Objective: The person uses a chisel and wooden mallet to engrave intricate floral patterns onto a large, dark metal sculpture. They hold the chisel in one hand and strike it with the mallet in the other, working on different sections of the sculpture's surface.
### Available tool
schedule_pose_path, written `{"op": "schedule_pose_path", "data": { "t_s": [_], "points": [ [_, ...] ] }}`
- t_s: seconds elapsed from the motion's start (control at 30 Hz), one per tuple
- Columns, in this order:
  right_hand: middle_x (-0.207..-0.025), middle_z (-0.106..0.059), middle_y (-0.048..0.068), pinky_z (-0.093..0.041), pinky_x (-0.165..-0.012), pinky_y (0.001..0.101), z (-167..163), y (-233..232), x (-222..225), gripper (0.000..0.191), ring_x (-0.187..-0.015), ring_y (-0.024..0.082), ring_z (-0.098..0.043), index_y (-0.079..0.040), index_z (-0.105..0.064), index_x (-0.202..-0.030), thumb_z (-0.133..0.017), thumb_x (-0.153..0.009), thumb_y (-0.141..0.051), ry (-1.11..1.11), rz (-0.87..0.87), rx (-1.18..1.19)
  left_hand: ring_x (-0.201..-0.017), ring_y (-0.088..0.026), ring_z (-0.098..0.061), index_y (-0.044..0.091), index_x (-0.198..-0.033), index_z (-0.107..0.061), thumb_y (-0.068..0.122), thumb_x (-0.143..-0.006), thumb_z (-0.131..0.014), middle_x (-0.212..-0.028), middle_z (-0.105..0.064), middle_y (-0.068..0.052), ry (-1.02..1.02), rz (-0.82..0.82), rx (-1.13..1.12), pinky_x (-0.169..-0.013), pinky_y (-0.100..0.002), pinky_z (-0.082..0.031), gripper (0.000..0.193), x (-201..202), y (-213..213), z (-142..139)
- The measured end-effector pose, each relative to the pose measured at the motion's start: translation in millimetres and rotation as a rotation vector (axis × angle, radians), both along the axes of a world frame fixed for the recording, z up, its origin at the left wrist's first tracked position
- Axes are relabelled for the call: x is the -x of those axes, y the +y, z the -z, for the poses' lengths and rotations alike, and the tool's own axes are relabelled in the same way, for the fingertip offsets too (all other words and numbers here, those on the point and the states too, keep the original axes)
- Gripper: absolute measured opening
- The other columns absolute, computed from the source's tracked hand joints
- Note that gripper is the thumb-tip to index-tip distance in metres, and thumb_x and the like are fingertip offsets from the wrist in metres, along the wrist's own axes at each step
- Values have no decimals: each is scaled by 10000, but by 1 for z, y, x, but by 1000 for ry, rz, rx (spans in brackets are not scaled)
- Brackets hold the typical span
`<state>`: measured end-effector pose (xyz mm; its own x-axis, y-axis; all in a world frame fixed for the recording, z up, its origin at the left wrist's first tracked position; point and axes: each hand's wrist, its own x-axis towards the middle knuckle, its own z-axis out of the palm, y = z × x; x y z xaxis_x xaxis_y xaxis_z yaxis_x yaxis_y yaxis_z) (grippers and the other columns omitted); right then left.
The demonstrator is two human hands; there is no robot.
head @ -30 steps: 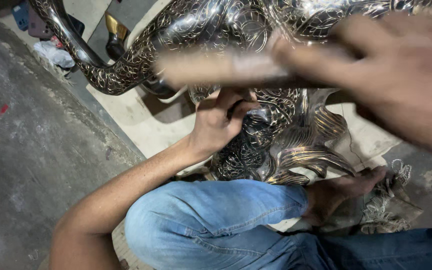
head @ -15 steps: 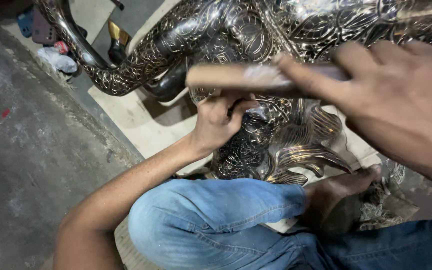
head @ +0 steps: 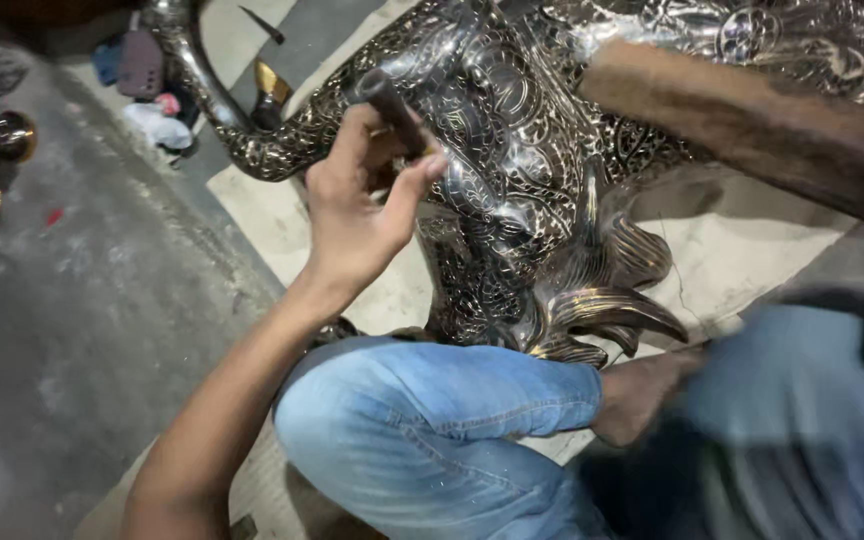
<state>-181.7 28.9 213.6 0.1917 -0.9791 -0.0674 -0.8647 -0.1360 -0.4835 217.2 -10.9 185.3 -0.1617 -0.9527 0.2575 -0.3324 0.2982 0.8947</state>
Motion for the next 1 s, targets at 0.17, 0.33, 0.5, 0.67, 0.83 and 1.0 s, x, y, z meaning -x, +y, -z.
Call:
{"op": "schedule_pose_path", "data": {
  "t_s": [0.17,0.33,0.5,0.67,0.83,1.0],
  "points": [
    [-1370,-589,213,-548,-996,383,3,6,-1,961,-1196,312,-647,-56,-359,-1592,-630,-698,174,-307,-5,11,-903,-136,-781,15,-1221,-575,101,-1006,-753,-1015,-789,-76,-159,-37,-87,-801,-261,-637,292,5,48,-48],
    [-1331,-612,254,-516,-994,374,24,13,-17,885,-1186,347,-648,24,-448,-1495,-738,-670,160,-395,43,21,-994,-134,-753,-1,-1292,-565,37,-1003,-720,-1103,-752,-83,-23,-230,-104,-875,-259,-630,331,16,94,-47],
    [-1329,-665,201,-523,-963,356,58,-23,-11,841,-1162,267,-672,-32,-533,-1515,-819,-729,55,-371,-54,3,-964,-117,-720,7,-1272,-542,41,-945,-752,-1024,-746,-63,240,-574,-171,-888,-244,-589,390,56,130,-6],
    [-1313,-679,213,-536,-958,381,78,-34,14,896,-1158,274,-674,0,-554,-1474,-864,-634,8,-227,-206,-4,-937,-117,-730,36,-1255,-568,71,-983,-723,-1009,-772,-68,200,-736,-109,-843,-253,-583,315,95,94,56],
    [-1324,-674,197,-554,-988,366,77,-21,4,870,-1142,250,-687,-13,-532,-1507,-883,-715,-85,-227,-50,-93,-983,-124,-731,46,-1270,-564,101,-996,-684,-1040,-771,-70,407,-705,-167,-878,-275,-613,304,108,44,103],
    [-1280,-678,238,-564,-951,387,58,-4,-9,810,-1086,278,-688,48,-531,-1449,-840,-709,-65,-327,-76,-12,-948,-205,-798,39,-1143,-657,98,-995,-683,-1003,-800,-89,87,-704,-140,-841,-340,-607,162,112,33,109]
  ]
}}
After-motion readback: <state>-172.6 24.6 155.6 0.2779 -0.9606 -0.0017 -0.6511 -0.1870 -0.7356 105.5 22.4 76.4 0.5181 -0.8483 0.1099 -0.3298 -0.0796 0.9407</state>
